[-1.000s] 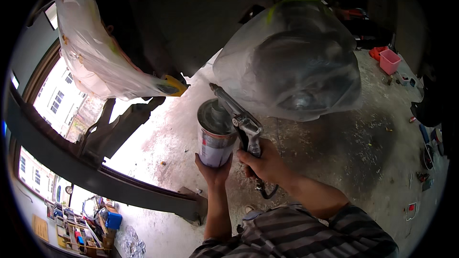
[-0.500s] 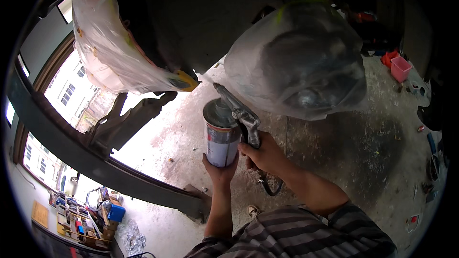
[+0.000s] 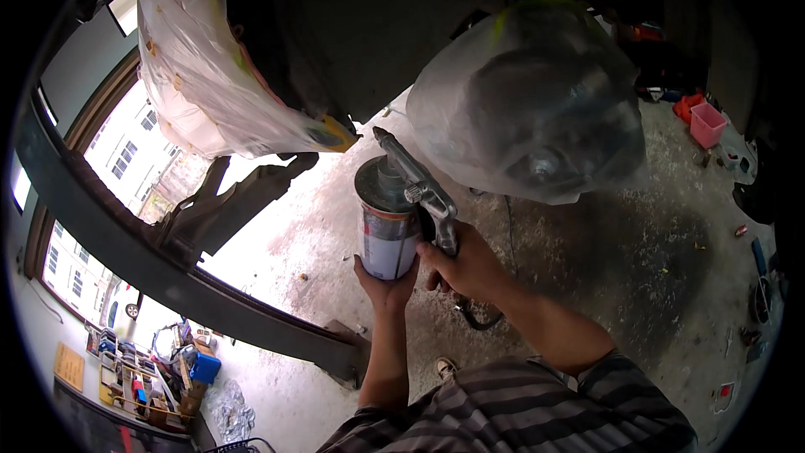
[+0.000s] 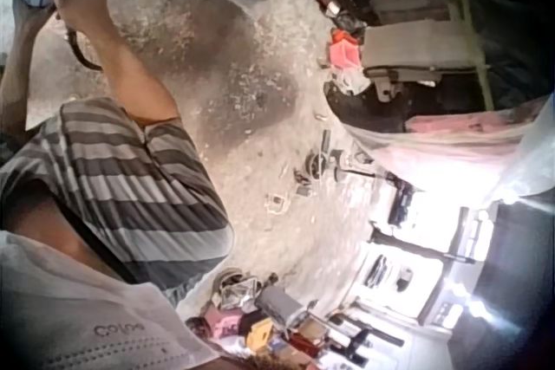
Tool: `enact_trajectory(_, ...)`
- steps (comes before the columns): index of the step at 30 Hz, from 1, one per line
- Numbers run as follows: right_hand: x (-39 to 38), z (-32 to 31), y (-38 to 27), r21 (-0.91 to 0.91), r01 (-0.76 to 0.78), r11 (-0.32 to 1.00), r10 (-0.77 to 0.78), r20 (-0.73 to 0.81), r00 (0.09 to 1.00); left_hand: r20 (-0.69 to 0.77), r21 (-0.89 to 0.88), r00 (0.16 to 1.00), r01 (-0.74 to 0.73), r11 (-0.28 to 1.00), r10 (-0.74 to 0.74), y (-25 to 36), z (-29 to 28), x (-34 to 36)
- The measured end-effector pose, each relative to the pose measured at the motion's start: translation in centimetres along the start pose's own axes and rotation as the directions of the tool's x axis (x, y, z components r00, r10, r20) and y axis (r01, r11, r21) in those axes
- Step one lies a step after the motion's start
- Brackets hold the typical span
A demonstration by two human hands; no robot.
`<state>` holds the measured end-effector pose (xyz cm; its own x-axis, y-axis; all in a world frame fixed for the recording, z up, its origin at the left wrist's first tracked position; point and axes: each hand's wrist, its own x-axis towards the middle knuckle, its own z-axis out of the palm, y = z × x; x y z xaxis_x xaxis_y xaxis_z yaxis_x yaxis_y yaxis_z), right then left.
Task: The person uses a spray gun attached to a canister to apply a coating to the underside of a vehicle's wheel well.
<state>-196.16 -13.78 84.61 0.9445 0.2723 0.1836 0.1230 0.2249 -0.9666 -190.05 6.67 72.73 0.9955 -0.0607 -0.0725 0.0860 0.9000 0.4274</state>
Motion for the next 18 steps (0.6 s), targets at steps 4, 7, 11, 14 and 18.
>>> enact_trajectory(4, 1.3, -1.0, 1.9, -0.077, -0.050, 0.996, 0.052, 0.023, 0.998, -0.028, -0.060, 0.998, 0.049, 0.997, -0.051, -1.3, -3.7, -0.1)
enact_trajectory(7, 1.9, -1.3, 1.4, -0.129, -0.086, 0.988, 0.089, 0.021, 0.996, -0.180, -0.105, 0.983, 0.020, 0.994, -0.039, -2.2, -1.9, -1.5)
enact_trajectory(11, 1.7, 0.1, -0.8, -0.195, 0.057, 0.979, -0.054, 0.018, 0.998, -0.133, -0.115, 0.991, -0.029, 0.993, 0.014, -1.2, 0.5, -1.2)
enact_trajectory(14, 1.6, 1.6, -2.2, -0.164, 0.165, 0.972, -0.168, 0.000, 0.986, -0.084, -0.109, 0.996, -0.034, 0.993, 0.025, 0.6, 2.7, -0.2)
enact_trajectory(18, 1.9, 2.1, -3.4, -0.145, 0.162, 0.976, -0.165, -0.007, 0.986, 0.018, -0.069, 1.000, 0.010, 0.998, -0.009, 2.3, 3.2, 0.4)
